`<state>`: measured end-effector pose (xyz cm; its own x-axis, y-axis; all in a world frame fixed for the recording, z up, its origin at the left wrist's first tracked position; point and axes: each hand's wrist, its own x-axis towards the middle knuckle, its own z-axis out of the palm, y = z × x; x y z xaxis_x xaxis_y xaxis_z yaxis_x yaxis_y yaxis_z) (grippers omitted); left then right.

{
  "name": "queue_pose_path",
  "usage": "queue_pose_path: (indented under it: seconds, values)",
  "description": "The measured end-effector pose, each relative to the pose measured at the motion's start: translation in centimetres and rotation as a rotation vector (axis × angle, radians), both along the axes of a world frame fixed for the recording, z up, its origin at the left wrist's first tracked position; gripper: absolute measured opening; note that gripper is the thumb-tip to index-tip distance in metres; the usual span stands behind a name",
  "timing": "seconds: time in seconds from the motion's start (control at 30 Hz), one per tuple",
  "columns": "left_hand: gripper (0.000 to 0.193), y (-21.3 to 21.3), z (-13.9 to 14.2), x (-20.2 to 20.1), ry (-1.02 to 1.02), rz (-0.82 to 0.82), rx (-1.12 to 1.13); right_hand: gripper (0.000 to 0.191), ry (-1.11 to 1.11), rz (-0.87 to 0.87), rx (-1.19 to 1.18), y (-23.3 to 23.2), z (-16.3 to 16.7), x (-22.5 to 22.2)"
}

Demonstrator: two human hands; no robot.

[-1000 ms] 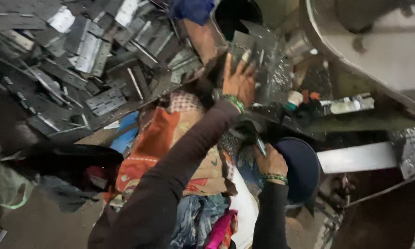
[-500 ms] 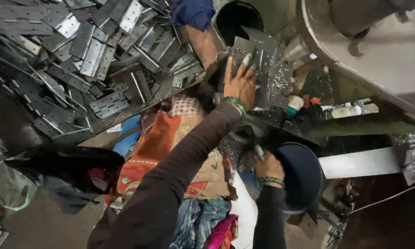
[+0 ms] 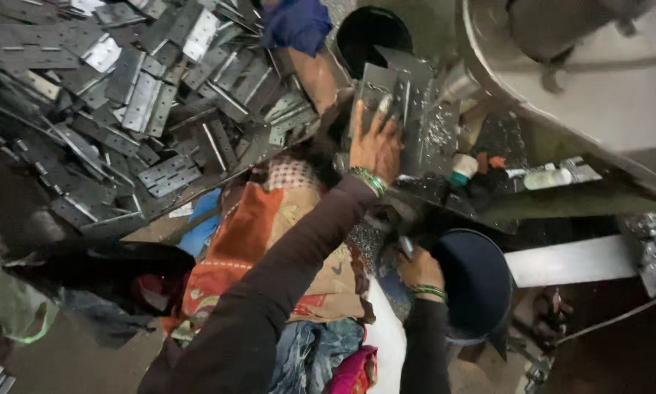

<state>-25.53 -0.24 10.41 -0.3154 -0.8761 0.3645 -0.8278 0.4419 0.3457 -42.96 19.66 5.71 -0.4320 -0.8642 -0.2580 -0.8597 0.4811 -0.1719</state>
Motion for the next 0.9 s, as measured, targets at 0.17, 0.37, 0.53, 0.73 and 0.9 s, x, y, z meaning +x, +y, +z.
queue_pose_path:
  seconds: [0.17, 0.37, 0.53, 0.73, 0.9]
  values:
    - [0.037, 1.3, 0.3, 0.4, 0.101, 0.023, -0.069, 0.043, 0.112, -0.022, 0.079, 0.5, 3.3, 0.6]
    - [0.039, 1.4, 0.5, 0.5, 0.169, 0.032, -0.050, 0.057, 0.148, -0.223, 0.016, 2.4, -8.5, 1.6]
    - [0.041, 0.9, 0.8, 0.6, 0.068, 0.013, 0.007, 0.056, -0.001, -0.170, 0.036, 1.8, -10.5, -0.7]
    - [0.045, -0.9, 0.5, 0.0, -0.024, 0.018, -0.003, 0.039, 0.109, -0.022, -0.012, 2.1, -1.8, -1.5]
    - [0.048, -2.5, 0.8, -0.6, -0.055, 0.022, 0.026, 0.046, 0.114, -0.108, 0.004, 2.4, -9.1, 0.4]
